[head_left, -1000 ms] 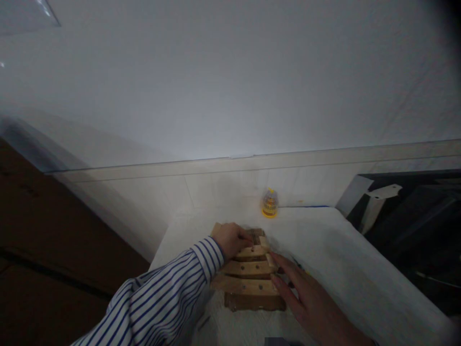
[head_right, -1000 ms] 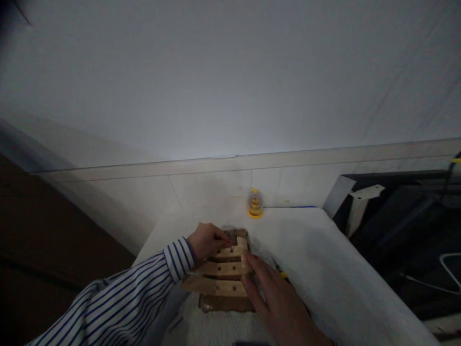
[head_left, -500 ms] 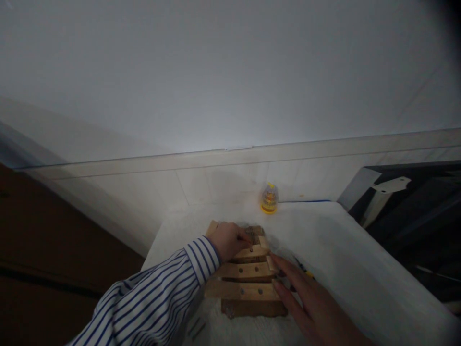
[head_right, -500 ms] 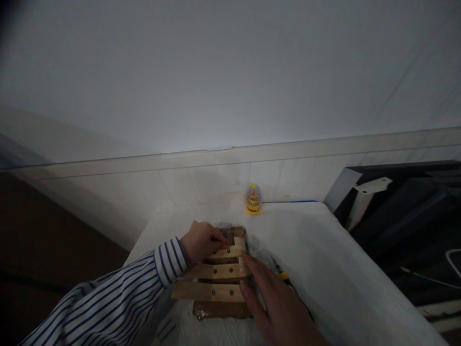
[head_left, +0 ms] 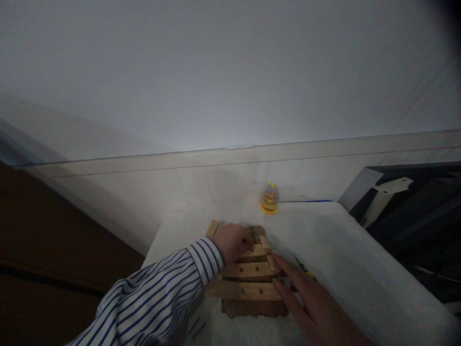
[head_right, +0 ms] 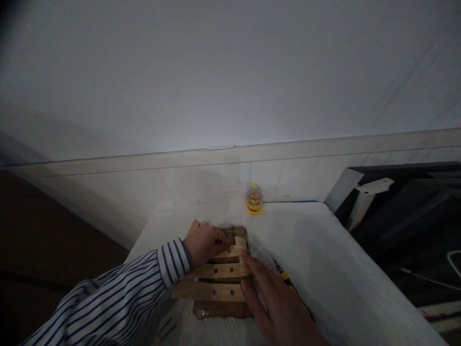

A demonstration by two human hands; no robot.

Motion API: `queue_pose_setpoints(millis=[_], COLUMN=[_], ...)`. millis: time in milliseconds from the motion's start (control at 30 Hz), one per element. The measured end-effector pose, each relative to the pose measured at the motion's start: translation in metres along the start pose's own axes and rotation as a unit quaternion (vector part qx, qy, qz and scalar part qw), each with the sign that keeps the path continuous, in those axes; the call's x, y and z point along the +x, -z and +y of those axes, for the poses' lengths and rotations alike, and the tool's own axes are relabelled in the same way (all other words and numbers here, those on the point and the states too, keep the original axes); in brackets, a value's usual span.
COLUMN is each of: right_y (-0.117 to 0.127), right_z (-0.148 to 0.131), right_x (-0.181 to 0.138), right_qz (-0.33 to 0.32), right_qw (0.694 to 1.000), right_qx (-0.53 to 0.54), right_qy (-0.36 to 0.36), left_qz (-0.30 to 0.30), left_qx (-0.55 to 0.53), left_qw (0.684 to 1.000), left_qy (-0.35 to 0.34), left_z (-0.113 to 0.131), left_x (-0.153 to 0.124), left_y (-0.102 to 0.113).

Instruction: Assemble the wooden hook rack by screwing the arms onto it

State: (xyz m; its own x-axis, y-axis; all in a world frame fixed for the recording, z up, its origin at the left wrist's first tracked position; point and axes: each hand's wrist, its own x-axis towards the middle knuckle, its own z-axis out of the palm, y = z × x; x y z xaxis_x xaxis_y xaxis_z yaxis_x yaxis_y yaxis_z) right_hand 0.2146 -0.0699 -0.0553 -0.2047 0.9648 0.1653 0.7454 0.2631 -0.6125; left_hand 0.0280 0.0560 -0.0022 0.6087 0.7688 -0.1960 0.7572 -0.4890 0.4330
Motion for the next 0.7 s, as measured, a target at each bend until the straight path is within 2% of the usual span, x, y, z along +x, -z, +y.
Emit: queue_pose_setpoints(millis=[700], right_y=[-0.0017], right_z=[0.0037], right_x=[-0.0010], right_qz=[-0.019], right_qw=[1.000], right_qx=[0.004], right_qy=[-0.015], left_qz=[-0.028], left_qx=[0.077], left_qw=[0.996], left_qy=[-0.025], left_z=[0.0083], left_x=[0.0008], left_y=[0.0004])
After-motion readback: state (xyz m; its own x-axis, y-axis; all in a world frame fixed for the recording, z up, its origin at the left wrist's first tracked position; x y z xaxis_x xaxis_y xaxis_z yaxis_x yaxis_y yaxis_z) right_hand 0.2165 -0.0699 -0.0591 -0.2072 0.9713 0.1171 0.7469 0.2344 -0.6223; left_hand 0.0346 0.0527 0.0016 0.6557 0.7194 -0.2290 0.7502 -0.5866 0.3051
